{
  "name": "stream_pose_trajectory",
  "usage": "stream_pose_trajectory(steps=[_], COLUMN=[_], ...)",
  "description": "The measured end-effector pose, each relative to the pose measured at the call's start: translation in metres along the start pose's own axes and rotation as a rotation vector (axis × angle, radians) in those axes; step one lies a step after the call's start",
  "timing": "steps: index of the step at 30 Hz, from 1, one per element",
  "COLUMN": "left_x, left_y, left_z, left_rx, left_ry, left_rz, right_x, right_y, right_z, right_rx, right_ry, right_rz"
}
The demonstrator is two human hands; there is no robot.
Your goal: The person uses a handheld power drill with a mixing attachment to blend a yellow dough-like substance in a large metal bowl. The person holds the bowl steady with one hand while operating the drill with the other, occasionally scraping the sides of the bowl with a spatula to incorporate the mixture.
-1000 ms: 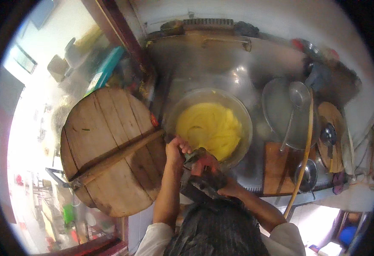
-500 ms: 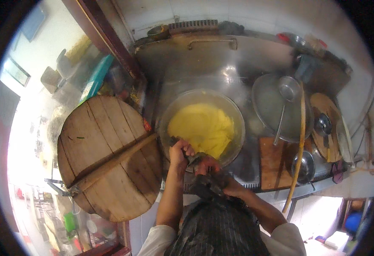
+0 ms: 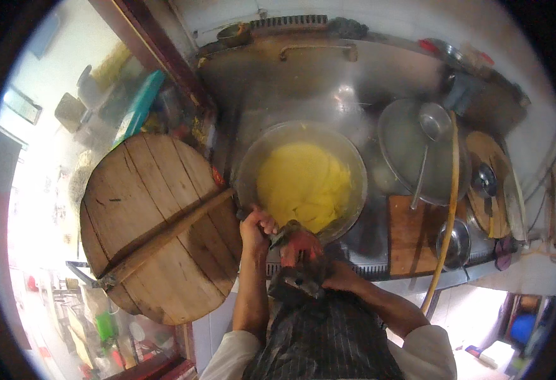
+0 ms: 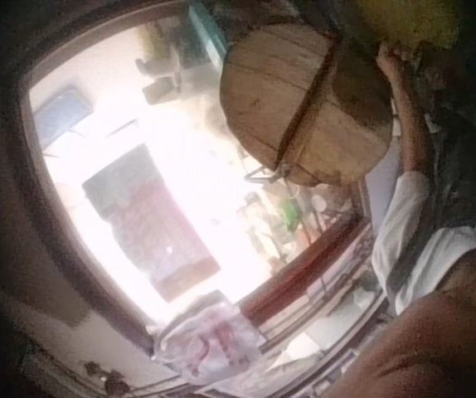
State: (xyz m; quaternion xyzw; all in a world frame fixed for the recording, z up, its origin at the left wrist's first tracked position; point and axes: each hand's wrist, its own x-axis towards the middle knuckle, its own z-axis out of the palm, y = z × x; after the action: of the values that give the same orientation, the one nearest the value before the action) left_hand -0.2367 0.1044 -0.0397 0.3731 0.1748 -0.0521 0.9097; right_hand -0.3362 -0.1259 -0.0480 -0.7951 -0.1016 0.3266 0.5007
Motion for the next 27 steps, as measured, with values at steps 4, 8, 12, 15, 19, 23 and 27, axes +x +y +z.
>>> stream_pose_trajectory(steps=[4,8,12,15,19,23,27], left_x=[0.005,0.020,0.033,0.035,0.047,0.051,0.033], left_y=[0.005,0.005,0.015,0.024,0.018,0.002,-0.002], left_z=[0.013,0.007,-0.001,0.013,0.000,-0.004,0.027], left_rx=[0.006,0.015,-0.026,-0.016,-0.026,-0.028,0.038], left_ry=[-0.001,-0.022,0.016,0.034,-0.014,-0.005,-0.008], left_rz=[0.047,0.050,0.061,0.066,0.057,0.000,-0.025], right_x=[0.013,0.043,0.054,0.061,0.071,0.060,0.038], right_y=[0.011,0.055,0.017,0.031,0.044,0.041,0.023], right_z=[0.010,0.020,-0.002,-0.004,-0.009,-0.006,-0.011], right_rx=[0.189,-0.052,0.050,0.130,-0.015,-0.139,0.004], right_ry=[0.073,0.091,0.067,0.077,0.005,0.078,0.102], right_rz=[-0.005,-0.165,-0.143,-0.152,-0.109,-0.063,-0.139])
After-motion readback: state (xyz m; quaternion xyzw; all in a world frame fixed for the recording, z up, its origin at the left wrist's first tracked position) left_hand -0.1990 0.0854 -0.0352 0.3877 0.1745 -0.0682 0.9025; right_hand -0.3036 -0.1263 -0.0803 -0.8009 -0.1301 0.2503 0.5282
